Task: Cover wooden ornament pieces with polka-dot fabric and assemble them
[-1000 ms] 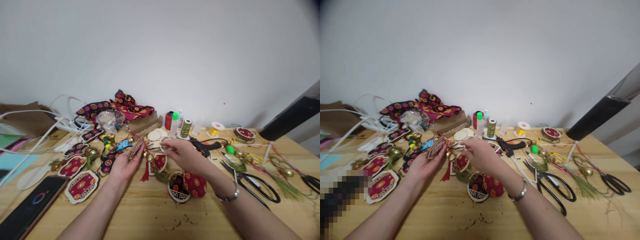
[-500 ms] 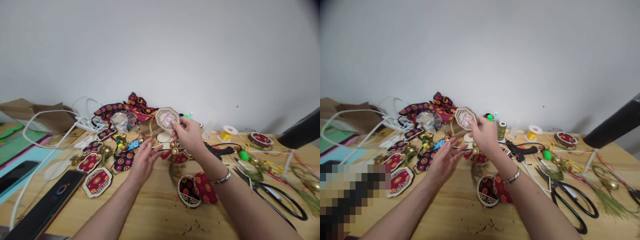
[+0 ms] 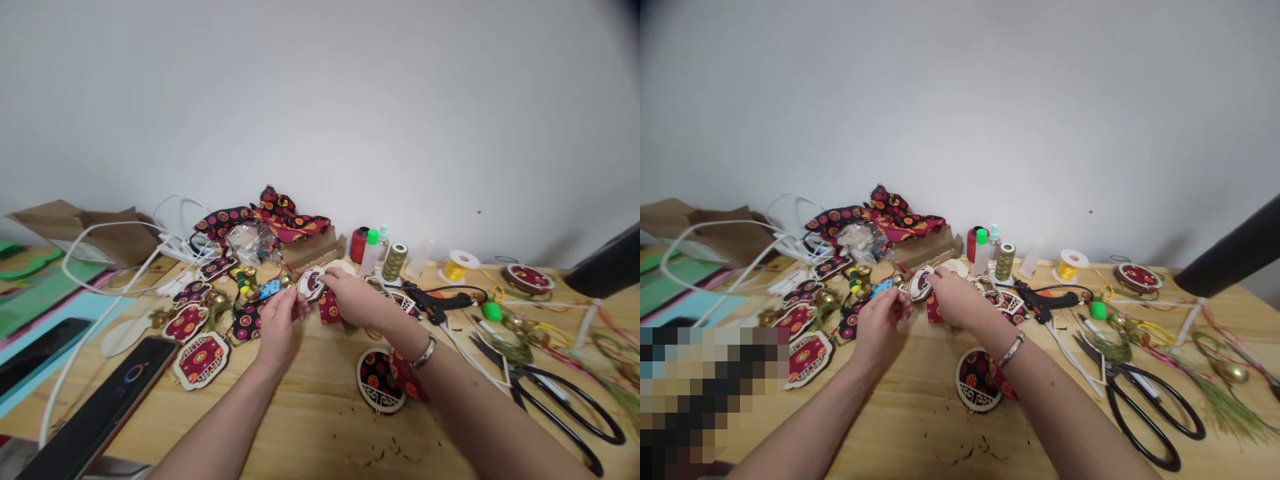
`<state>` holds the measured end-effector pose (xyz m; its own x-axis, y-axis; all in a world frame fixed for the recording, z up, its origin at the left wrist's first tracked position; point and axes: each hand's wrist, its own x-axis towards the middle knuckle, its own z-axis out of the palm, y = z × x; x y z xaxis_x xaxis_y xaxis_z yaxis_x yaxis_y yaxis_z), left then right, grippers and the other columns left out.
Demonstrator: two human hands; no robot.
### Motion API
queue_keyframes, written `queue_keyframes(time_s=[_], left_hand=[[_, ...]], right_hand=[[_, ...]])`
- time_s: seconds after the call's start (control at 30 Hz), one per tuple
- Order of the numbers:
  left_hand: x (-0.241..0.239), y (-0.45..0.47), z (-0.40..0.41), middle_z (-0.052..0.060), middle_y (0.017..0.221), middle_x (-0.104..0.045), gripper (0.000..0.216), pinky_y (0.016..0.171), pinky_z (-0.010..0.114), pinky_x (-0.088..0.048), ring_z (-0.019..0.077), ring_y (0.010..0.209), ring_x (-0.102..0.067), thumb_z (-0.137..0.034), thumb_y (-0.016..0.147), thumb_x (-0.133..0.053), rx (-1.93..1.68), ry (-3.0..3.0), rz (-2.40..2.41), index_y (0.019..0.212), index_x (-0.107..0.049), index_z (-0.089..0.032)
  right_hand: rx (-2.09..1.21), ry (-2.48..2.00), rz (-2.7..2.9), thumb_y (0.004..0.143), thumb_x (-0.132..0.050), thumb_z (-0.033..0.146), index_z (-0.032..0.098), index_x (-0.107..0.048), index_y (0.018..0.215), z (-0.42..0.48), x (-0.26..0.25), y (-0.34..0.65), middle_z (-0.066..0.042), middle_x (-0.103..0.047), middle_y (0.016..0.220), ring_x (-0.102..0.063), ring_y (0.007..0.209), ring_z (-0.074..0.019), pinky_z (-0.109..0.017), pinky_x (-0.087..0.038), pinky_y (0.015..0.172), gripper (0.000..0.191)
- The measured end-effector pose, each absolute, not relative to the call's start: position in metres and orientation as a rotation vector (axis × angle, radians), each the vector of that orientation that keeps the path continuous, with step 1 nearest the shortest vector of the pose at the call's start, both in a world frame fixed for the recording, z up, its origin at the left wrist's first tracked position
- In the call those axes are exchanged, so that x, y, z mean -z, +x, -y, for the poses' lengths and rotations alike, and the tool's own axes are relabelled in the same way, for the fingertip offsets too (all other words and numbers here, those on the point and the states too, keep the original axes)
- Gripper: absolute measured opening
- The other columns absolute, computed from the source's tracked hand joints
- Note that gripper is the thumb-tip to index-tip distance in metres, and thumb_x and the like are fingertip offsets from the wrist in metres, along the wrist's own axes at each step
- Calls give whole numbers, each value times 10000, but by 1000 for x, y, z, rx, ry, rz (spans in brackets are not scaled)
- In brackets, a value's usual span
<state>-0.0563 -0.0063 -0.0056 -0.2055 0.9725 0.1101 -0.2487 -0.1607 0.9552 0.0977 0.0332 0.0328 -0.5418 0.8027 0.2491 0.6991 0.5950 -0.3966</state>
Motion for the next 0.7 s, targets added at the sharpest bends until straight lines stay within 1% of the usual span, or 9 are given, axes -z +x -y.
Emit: queue_keyframes(time_s=[0.07,0.17,0.3,0.33,0.4,0.43,0.53,0.6,0.7], left_hand=[[2,-58,8,2,582,-559,248,507,239,-374,131,523,-494,-342,811,-519,-1542,1077,-1131,616,-568,-198],[-13,-63,12,14,602,-601,238,512,244,-385,141,521,-511,-376,801,-528,-1447,1200,-1226,691,-612,-183],[-50,-95,15,24,650,-659,218,527,243,-379,158,533,-525,-352,713,-643,-1239,1430,-1426,841,-674,-178],[-60,-109,13,19,696,-675,235,539,240,-373,161,549,-529,-371,742,-596,-1089,1674,-1687,886,-673,-203],[-76,-145,5,32,800,-695,235,620,251,-380,193,665,-571,-341,766,-524,-612,2047,-2126,904,-668,-218],[-82,-164,0,51,822,-696,225,650,259,-374,212,713,-578,-301,752,-524,-508,2069,-2178,887,-673,-199],[-89,-214,-13,43,644,-665,149,619,256,-351,212,620,-544,-252,637,-601,-314,2051,-2231,735,-672,-166],[-85,-235,-17,17,585,-647,186,617,241,-351,206,612,-538,-201,512,-660,-233,2035,-2227,694,-661,-160],[-74,-248,-17,-10,563,-639,251,624,223,-366,202,638,-553,-165,429,-678,-222,2002,-2221,678,-649,-158]], right_hand=[[-346,-1198,2451,698,-511,-16,145,-583,1056,-24,-37,103,-112,-566,1103,-530,1022,-196,-285,-404,851,399],[-253,-1240,2482,762,-467,13,119,-584,1038,-1,-48,115,-135,-573,1073,-523,1001,-210,-314,-404,848,318],[-242,-1179,2522,827,-442,66,153,-610,904,39,-54,137,-88,-616,904,-547,884,-192,-309,-428,793,204],[-262,-1165,2515,829,-460,83,161,-611,928,49,-53,143,-86,-622,922,-548,898,-197,-314,-430,796,196],[-302,-1116,2490,836,-464,89,174,-621,920,67,-48,155,-83,-631,914,-558,884,-193,-315,-433,789,198],[-338,-1112,2470,848,-451,91,179,-627,911,74,-45,160,-79,-632,888,-561,860,-188,-309,-435,774,207],[-464,-1132,2412,875,-418,103,183,-632,894,90,-35,173,-68,-626,837,-552,810,-178,-299,-434,740,229],[-528,-1158,2361,897,-399,127,181,-625,885,95,-29,178,-64,-621,839,-541,803,-175,-300,-428,736,233],[-593,-1193,2294,921,-377,164,186,-614,881,96,-24,180,-54,-618,846,-530,799,-170,-299,-417,736,242]])
